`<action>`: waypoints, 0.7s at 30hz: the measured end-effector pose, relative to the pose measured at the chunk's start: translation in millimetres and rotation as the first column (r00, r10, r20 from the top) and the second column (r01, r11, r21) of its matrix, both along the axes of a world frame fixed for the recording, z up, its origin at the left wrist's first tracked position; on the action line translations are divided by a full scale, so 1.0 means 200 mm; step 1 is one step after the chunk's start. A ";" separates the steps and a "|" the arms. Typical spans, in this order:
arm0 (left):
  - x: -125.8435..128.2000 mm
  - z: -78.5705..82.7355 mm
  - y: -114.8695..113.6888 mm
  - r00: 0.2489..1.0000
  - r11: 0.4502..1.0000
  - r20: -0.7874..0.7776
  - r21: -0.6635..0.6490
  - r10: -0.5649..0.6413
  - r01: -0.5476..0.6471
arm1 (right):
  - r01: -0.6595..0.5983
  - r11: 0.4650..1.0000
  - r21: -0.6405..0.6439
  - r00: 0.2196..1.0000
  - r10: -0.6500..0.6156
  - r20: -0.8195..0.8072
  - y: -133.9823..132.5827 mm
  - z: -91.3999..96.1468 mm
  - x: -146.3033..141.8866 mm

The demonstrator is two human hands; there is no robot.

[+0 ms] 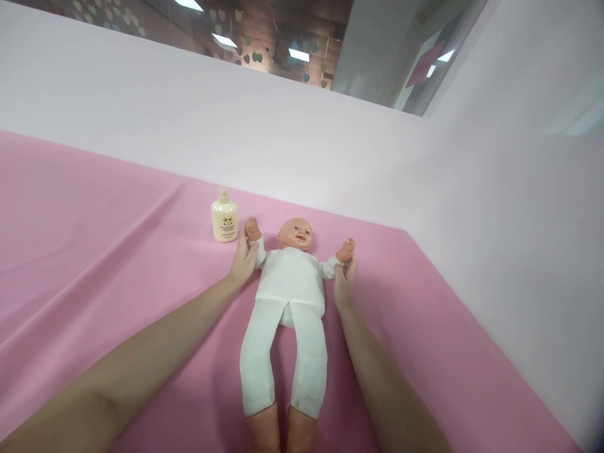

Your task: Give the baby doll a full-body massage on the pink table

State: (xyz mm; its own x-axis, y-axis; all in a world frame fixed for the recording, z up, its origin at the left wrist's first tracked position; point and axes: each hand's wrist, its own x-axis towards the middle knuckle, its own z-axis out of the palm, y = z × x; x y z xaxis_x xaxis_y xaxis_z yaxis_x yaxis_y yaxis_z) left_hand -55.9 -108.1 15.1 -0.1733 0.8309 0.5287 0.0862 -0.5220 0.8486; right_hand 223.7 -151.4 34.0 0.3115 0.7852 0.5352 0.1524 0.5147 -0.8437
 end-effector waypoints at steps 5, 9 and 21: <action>-0.02 0.01 0.02 0.949 0.981 0.290 -0.182 0.122 -0.071 | 0.134 0.991 -0.029 0.980 -0.137 -0.146 0.02 -0.02 0.04; -0.04 -0.01 0.07 0.876 0.939 0.395 -0.304 0.275 -0.158 | 0.241 0.949 -0.204 0.909 -0.294 -0.296 0.10 -0.09 0.10; -0.08 -0.11 0.14 0.925 0.951 0.300 -0.267 0.234 -0.154 | 0.258 0.928 -0.269 0.893 -0.335 -0.299 0.12 -0.12 0.13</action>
State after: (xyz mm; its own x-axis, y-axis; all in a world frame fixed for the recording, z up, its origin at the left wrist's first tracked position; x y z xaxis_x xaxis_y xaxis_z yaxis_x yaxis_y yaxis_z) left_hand -71.2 -80.8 -6.6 -0.4719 0.8562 0.2103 -0.1354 -0.3061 0.9423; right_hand 249.8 -127.5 9.0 0.6779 0.7114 0.1856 -0.0409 0.2886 -0.9566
